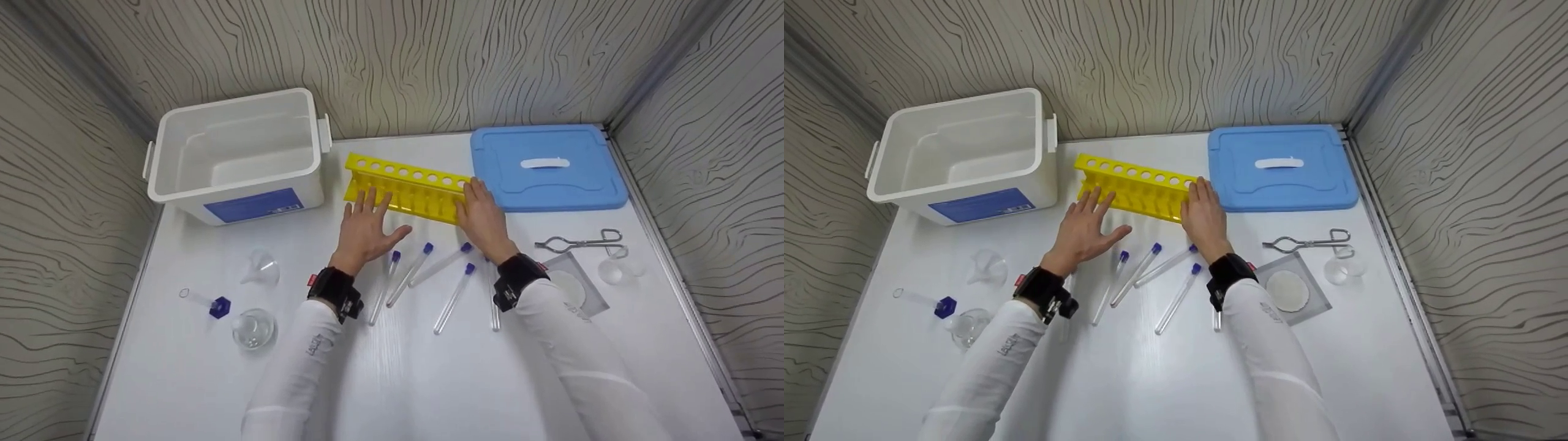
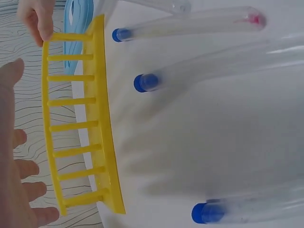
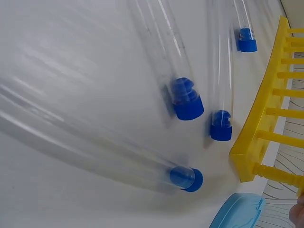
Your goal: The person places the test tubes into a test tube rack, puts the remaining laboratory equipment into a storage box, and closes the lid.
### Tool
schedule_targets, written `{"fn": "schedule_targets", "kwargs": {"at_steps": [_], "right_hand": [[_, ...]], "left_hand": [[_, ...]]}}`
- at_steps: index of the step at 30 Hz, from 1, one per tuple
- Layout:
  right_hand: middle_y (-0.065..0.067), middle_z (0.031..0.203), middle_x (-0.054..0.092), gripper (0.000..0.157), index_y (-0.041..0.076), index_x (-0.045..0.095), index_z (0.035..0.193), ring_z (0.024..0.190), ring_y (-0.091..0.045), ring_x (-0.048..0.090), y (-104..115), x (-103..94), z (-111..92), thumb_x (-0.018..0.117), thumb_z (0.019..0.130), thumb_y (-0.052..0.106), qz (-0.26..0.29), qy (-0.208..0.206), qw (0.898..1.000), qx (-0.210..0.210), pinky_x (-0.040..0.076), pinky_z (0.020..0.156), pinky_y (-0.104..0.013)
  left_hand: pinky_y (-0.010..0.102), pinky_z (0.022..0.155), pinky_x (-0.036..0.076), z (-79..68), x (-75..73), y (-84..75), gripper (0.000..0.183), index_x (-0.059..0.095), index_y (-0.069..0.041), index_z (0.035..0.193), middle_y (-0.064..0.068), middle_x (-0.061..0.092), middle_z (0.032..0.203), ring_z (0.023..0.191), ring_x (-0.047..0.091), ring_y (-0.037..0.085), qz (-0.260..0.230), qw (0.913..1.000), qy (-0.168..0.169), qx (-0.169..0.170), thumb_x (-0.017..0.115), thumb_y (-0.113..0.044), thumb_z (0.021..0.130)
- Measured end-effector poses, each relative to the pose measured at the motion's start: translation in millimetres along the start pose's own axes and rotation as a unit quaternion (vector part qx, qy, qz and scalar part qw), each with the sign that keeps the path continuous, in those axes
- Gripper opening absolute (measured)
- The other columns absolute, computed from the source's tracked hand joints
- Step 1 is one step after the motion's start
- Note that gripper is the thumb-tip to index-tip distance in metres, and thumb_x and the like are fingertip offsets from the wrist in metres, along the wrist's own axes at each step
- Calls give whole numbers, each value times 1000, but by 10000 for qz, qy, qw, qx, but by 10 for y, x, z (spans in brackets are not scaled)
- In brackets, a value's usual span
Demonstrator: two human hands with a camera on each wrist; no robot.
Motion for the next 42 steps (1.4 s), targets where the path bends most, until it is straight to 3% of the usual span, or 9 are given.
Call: {"fn": "schedule_targets", "kwargs": {"at_steps": [7,13,20,28,33,42], "right_hand": [[-21,160,32,57,-2,38,150,149,-39,32,-45,-8,-63,48,104,30,-14,-3,10000,-68,32,119,-55],[-24,157,36,54,-5,42,147,146,-40,36,-22,-35,-87,49,102,26,-31,-153,9992,-368,34,118,-55],[-20,160,32,56,0,38,150,149,-36,32,-97,-28,-154,47,103,28,-79,73,9997,-202,32,120,-52],[-18,162,31,57,0,37,151,150,-34,30,-37,-29,-173,47,103,29,-25,153,9993,-327,32,120,-50],[-18,161,32,56,-1,38,150,150,-34,32,8,-22,-177,49,103,27,-55,119,9991,-396,33,119,-50],[-21,159,34,55,-4,40,148,148,-35,35,-2,-18,-204,49,103,26,-63,-15,9981,-609,39,115,-50]], "left_hand": [[59,125,15,62,-18,156,92,23,-24,159,13,15,168,156,13,36,43,9999,93,-46,40,-78,87],[59,125,17,124,-76,296,90,22,-24,159,15,14,168,155,15,37,207,9997,45,-97,41,-77,88],[60,125,16,159,-92,391,90,21,-23,160,16,10,168,155,12,39,64,9996,233,-125,42,-75,89],[58,125,14,228,-148,501,95,16,-10,160,17,11,168,156,14,34,27,9998,188,-76,40,-72,92],[54,127,14,213,-91,546,96,13,-4,159,16,9,168,156,11,32,-31,9994,326,-55,39,-69,94],[52,127,15,121,-17,534,95,15,-7,159,13,12,168,157,11,29,-223,9988,254,-353,44,-68,92]]}}
Point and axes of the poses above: each hand's wrist, its own z-axis towards the middle knuckle, its own x-axis out of the palm, y = z × x, the point moved 7 cm from there along z, towards the middle knuckle
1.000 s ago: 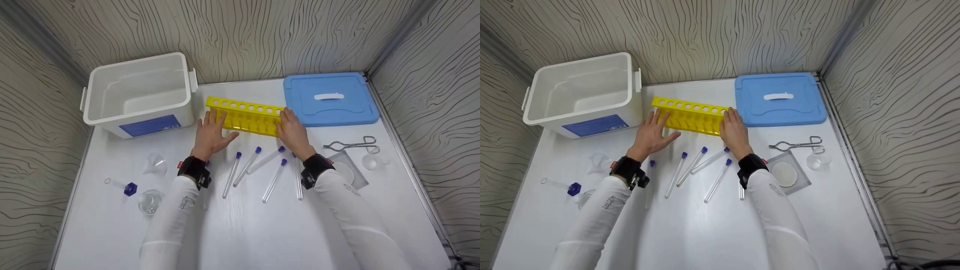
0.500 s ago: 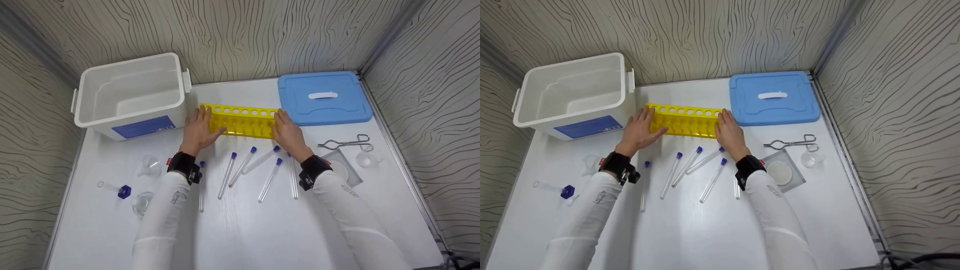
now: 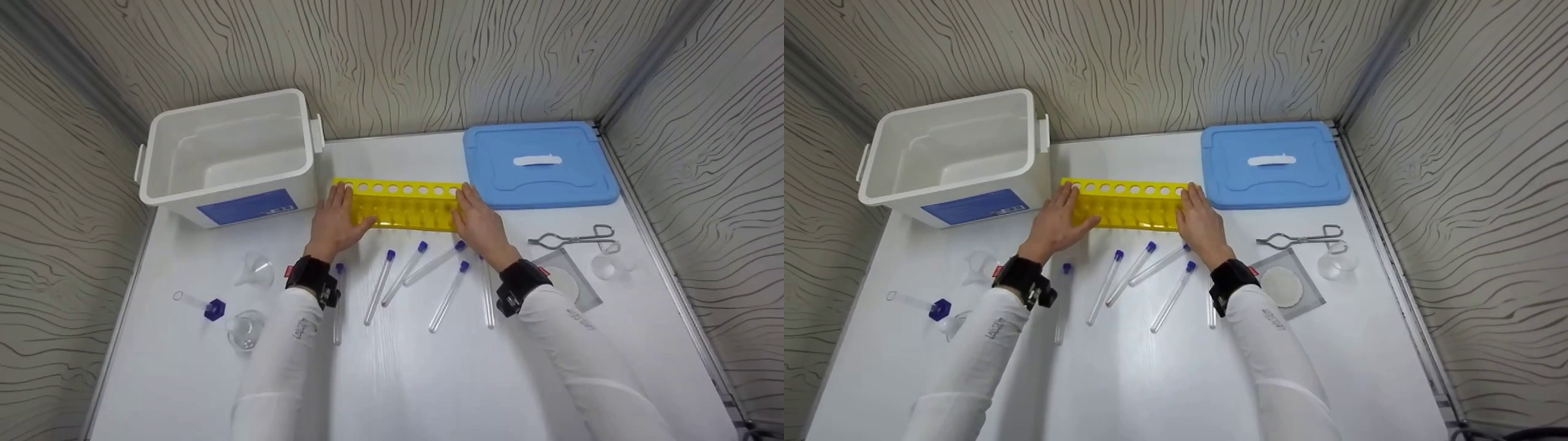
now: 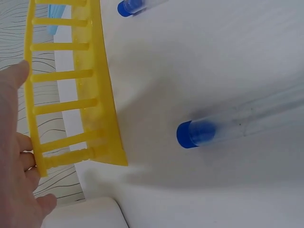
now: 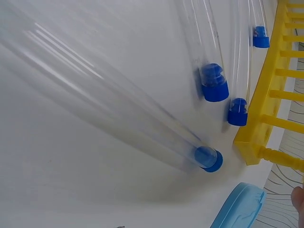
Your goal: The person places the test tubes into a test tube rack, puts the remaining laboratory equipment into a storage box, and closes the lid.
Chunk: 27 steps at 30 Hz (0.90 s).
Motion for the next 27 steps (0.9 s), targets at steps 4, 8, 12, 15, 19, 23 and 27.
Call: {"fn": "schedule_targets", "kwargs": {"at_steps": [4,8,12,15,19,23,27], "right_hand": [[-20,160,33,56,-3,38,149,148,-35,34,-20,-4,-23,50,102,25,19,73,10000,58,37,117,-50],[-19,161,31,56,-1,37,150,149,-33,32,-27,-7,-26,50,102,26,27,187,9997,123,34,119,-49],[-19,160,32,55,-2,39,149,149,-34,33,-16,-5,-19,49,102,25,60,140,9999,60,35,119,-49],[-20,159,34,54,-3,41,148,147,-35,35,-3,-5,-25,49,101,24,100,8,9999,-1,37,117,-50],[-20,159,34,54,-3,41,148,147,-36,35,3,12,-49,50,101,22,107,-66,9999,13,39,115,-50],[-19,161,32,55,-2,38,149,149,-35,33,8,41,-77,49,101,23,109,-22,9999,69,37,117,-49],[-19,159,35,53,-2,41,148,147,-34,36,21,34,-112,50,100,21,200,-240,9995,-8,41,114,-49]], "left_hand": [[52,128,12,-52,39,-26,96,14,-8,160,11,10,169,157,10,28,-43,10000,-7,-59,44,-68,92],[51,128,10,-124,55,-35,95,14,-8,160,10,10,169,157,9,27,-42,10000,-9,-57,45,-67,92],[50,128,10,-195,72,-20,95,13,-9,160,9,9,169,158,9,27,-78,9999,-15,-106,47,-65,92],[50,128,10,-241,83,-16,95,13,-10,160,9,9,169,158,8,26,-63,9999,-22,-148,48,-65,92],[49,128,11,-296,94,-21,96,12,-11,160,8,8,169,158,8,26,-56,9998,-51,-207,47,-67,91],[49,128,12,-346,112,-12,96,10,-11,160,7,7,170,158,7,26,-101,9995,-139,-278,48,-66,91],[50,128,13,-394,126,-12,93,13,-10,160,8,10,169,157,10,26,-188,9992,-222,-281,50,-62,92]]}}
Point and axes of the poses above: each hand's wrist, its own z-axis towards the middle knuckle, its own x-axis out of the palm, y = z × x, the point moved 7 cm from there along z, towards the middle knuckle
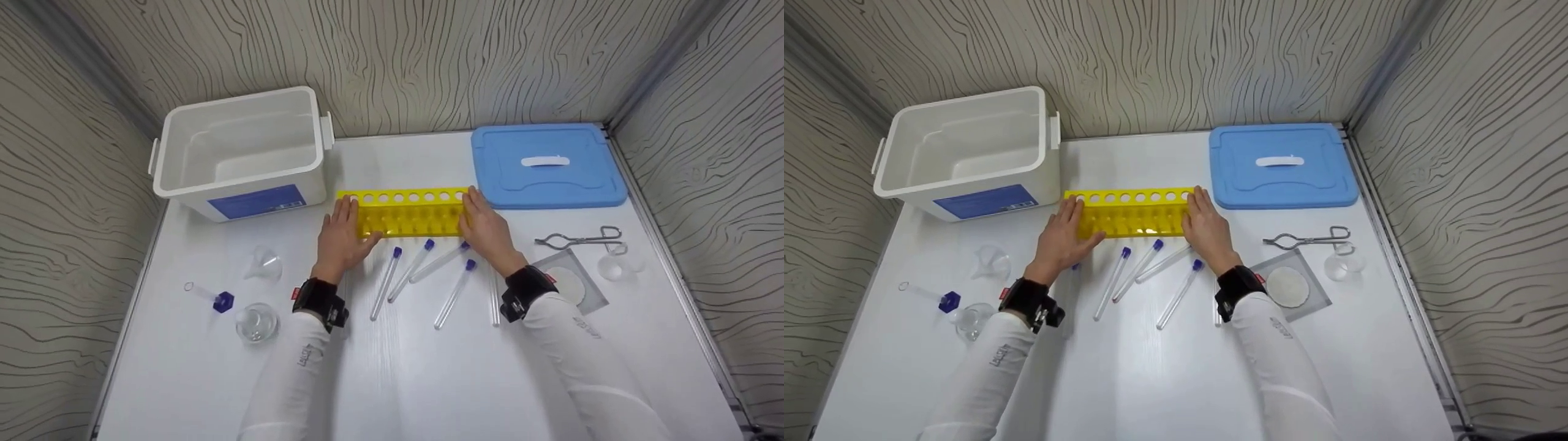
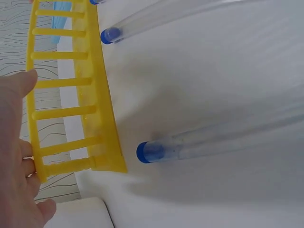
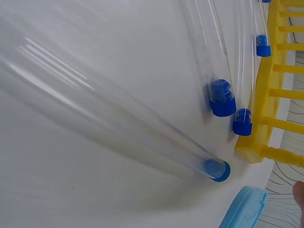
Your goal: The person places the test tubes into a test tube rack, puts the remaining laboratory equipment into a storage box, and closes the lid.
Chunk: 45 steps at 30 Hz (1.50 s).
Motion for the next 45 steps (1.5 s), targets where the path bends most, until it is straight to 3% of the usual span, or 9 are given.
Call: {"fn": "schedule_targets", "kwargs": {"at_steps": [7,20,31,45], "right_hand": [[-23,154,41,51,-5,47,143,142,-37,43,24,-27,-59,52,98,18,126,-427,9984,-347,47,107,-51],[-20,157,38,51,-1,44,146,145,-35,39,13,-11,-131,51,99,20,115,-205,9995,-213,45,110,-48],[-20,156,39,52,-3,45,145,145,-35,39,-2,0,-202,52,98,18,173,-358,9989,-244,45,110,-48],[-20,158,38,53,-1,43,147,146,-34,38,-1,12,-250,53,99,19,123,-272,9995,-136,42,112,-47]], "left_hand": [[49,127,17,-81,37,14,91,15,-10,160,8,10,169,157,11,25,41,9998,-170,-37,50,-61,93],[50,127,20,-174,60,-6,87,20,-8,159,10,14,168,157,14,27,-113,9993,-340,-56,53,-56,94],[50,126,23,-252,72,-31,86,22,-10,159,9,17,168,156,17,25,-57,9986,-517,-107,55,-53,93],[48,125,24,-300,90,-38,86,20,-12,159,7,15,168,156,16,25,88,9988,-439,-172,55,-54,93]]}}
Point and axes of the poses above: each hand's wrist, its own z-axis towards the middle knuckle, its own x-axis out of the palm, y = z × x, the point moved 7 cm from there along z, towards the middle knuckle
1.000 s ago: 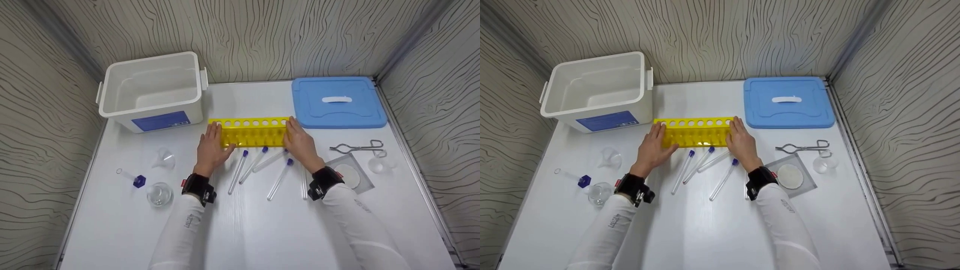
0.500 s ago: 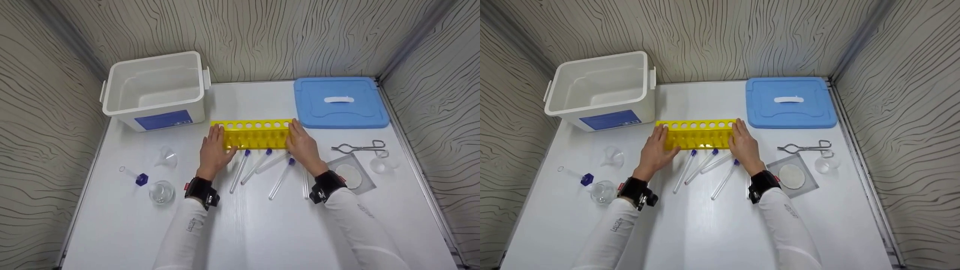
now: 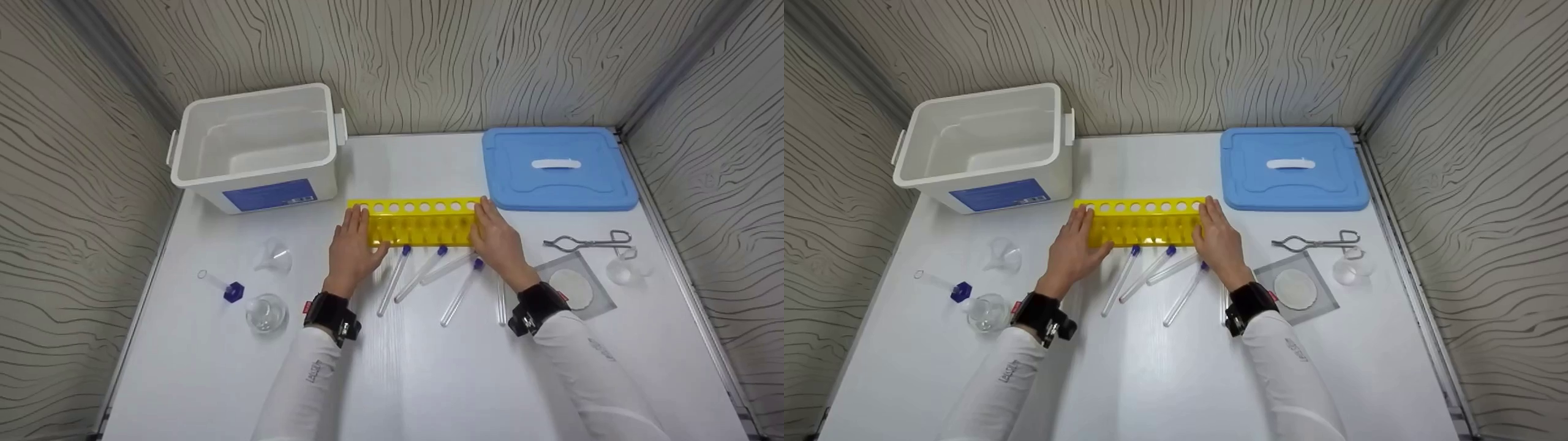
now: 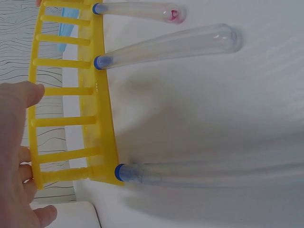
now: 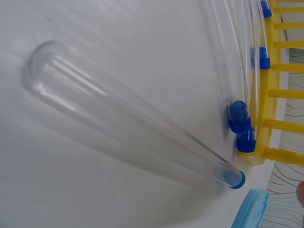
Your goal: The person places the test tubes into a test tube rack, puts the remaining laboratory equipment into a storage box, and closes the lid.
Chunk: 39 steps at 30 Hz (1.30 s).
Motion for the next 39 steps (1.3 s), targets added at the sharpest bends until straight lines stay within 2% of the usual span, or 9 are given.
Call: {"fn": "schedule_targets", "kwargs": {"at_steps": [4,11,16,20,27,33,39], "right_hand": [[-18,158,38,53,-1,44,146,146,-33,39,-5,-9,-4,52,99,20,-27,68,10000,-16,41,114,-46],[-20,156,40,52,-1,47,144,146,-37,38,15,-79,70,52,100,25,41,384,9992,131,36,117,-51],[-22,156,40,51,0,49,144,145,-39,38,63,-143,144,51,102,29,122,429,9988,200,35,118,-54],[-23,157,36,52,-2,44,147,147,-39,35,135,-157,230,47,103,27,156,502,9985,155,33,119,-54],[-26,158,33,51,-6,40,147,149,-40,30,244,-41,343,40,105,23,-193,904,9957,-32,29,121,-54],[-27,160,28,51,-7,34,150,151,-40,24,244,57,335,38,106,18,-597,1254,9902,-159,20,125,-54],[-25,162,24,56,-3,31,153,153,-38,21,168,77,281,41,98,0,-798,1456,9858,-231,18,125,-52]], "left_hand": [[48,125,25,-4,-19,3,85,21,-12,159,7,17,168,156,18,25,145,9999,81,12,56,-52,93],[50,124,27,75,-158,-14,73,32,-8,155,13,26,164,153,26,29,203,9994,186,199,59,-40,96],[47,125,23,162,-236,0,68,33,-6,154,15,23,165,154,22,30,75,9991,295,289,56,-37,99],[46,127,20,253,-264,15,68,30,-5,155,14,21,166,155,19,29,-22,9987,383,328,53,-37,100],[45,127,21,361,-242,9,66,26,-3,156,14,19,167,155,20,28,-115,9979,544,336,48,-35,103],[44,126,21,340,-165,21,64,24,-5,157,11,18,167,156,18,26,-139,9985,484,211,48,-31,103],[44,126,23,296,-113,-5,64,25,-6,157,10,18,167,156,18,25,-259,9986,432,153,50,-29,102]]}}
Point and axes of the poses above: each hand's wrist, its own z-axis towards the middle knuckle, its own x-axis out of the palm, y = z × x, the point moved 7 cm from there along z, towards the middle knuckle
